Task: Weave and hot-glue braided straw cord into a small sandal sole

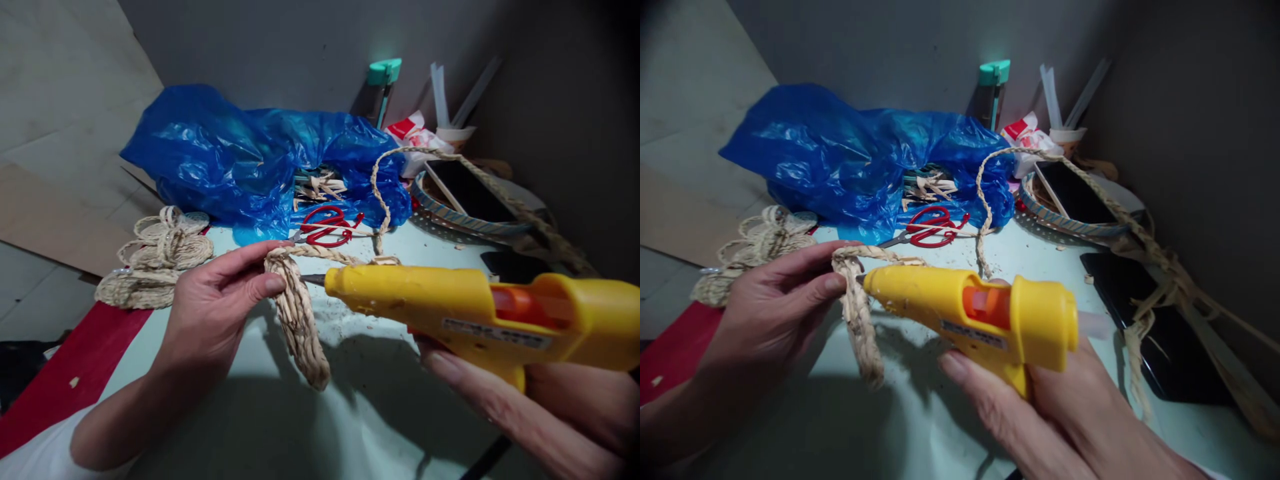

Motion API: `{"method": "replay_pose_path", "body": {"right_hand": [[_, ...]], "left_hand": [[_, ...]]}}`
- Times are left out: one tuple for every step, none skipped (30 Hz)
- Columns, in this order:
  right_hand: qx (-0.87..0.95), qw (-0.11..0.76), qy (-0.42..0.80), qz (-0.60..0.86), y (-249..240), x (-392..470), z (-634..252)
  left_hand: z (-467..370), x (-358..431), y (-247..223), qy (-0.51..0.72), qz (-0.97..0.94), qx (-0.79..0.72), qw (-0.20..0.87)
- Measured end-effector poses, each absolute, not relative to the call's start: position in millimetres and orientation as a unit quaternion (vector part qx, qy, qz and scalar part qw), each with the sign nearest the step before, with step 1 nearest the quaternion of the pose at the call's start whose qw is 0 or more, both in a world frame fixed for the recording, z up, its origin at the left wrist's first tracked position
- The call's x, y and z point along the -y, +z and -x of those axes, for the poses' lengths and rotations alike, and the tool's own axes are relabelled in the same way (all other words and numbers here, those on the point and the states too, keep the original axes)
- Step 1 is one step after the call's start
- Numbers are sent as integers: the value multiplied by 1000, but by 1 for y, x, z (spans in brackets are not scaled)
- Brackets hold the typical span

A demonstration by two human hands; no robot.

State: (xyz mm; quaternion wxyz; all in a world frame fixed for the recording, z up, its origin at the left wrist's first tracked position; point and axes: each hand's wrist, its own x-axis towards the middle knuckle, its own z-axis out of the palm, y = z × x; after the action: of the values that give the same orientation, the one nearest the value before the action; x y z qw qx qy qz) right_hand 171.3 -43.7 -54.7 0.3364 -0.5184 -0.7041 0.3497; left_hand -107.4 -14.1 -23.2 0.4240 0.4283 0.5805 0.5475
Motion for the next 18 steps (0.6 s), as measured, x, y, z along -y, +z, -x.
{"method": "replay_pose_path", "body": {"right_hand": [[703,342,347,519,-58,44,-173],[701,347,345,519,-61,44,-174],[699,351,345,520,-63,45,-175],[696,351,347,522,-64,46,-176],[693,347,350,526,-65,46,-176],[690,344,352,531,-66,47,-176],[689,342,351,534,-66,48,-175],[687,343,351,536,-65,48,-174],[685,345,350,537,-64,48,-172],[683,351,349,537,-63,49,-170],[680,356,349,537,-62,48,-168],[678,359,351,538,-61,48,-167],[676,358,354,539,-59,46,-166],[675,355,358,539,-58,44,-166],[676,350,362,539,-56,40,-167],[679,344,368,535,-55,36,-168],[683,338,375,529,-53,32,-169],[687,335,380,521,-51,27,-170]], "left_hand": [[108,14,-23,547,-429,-581,424],[108,14,-23,547,-432,-580,422],[108,14,-23,547,-435,-580,418],[108,14,-22,547,-438,-580,416],[108,15,-22,546,-440,-580,414],[108,15,-21,547,-439,-580,414],[108,15,-21,549,-438,-579,415],[107,15,-21,552,-435,-577,416],[107,16,-21,555,-431,-575,418],[107,16,-21,558,-429,-574,419],[107,16,-21,560,-427,-574,418],[107,16,-22,560,-426,-573,420],[108,16,-22,560,-425,-573,422],[108,15,-23,562,-422,-570,426],[108,15,-24,564,-417,-568,430],[108,15,-24,568,-411,-567,432],[108,14,-24,571,-406,-567,434],[108,14,-24,571,-402,-569,435]]}}
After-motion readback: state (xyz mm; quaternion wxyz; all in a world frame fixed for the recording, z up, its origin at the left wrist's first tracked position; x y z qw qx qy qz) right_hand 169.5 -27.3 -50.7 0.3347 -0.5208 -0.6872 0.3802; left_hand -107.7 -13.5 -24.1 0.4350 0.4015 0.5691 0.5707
